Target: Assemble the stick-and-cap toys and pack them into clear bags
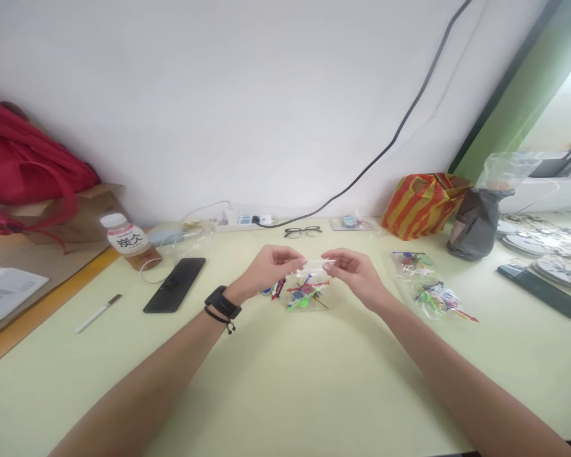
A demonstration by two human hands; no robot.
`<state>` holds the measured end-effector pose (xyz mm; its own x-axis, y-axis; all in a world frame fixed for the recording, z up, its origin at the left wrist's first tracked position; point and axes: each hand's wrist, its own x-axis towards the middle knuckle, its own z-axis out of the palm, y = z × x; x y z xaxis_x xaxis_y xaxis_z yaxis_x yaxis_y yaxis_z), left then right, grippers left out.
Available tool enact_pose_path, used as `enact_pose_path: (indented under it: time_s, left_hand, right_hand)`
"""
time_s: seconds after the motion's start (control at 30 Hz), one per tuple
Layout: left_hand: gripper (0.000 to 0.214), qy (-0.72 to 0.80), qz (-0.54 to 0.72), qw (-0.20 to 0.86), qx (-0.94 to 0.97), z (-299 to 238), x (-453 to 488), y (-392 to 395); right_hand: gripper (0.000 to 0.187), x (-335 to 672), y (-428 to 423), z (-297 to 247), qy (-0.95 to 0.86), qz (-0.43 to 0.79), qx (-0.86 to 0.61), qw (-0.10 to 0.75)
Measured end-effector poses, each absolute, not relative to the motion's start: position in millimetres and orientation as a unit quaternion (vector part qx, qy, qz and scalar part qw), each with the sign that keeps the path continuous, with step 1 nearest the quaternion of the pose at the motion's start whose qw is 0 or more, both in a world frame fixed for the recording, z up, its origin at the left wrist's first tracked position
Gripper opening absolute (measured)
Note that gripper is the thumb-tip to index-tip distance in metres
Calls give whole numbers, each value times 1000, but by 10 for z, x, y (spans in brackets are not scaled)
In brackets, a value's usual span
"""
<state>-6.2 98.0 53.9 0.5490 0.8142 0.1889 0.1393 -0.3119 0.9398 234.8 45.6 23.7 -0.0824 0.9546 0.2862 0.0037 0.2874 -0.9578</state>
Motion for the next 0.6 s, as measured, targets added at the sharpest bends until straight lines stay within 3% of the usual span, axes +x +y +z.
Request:
enact_pose_path:
  time_s: [0.6]
  left_hand:
    - [36,321,300,481,759,642,-20,840]
  right_hand:
    - [35,2211,313,389,-617,441,-424,495]
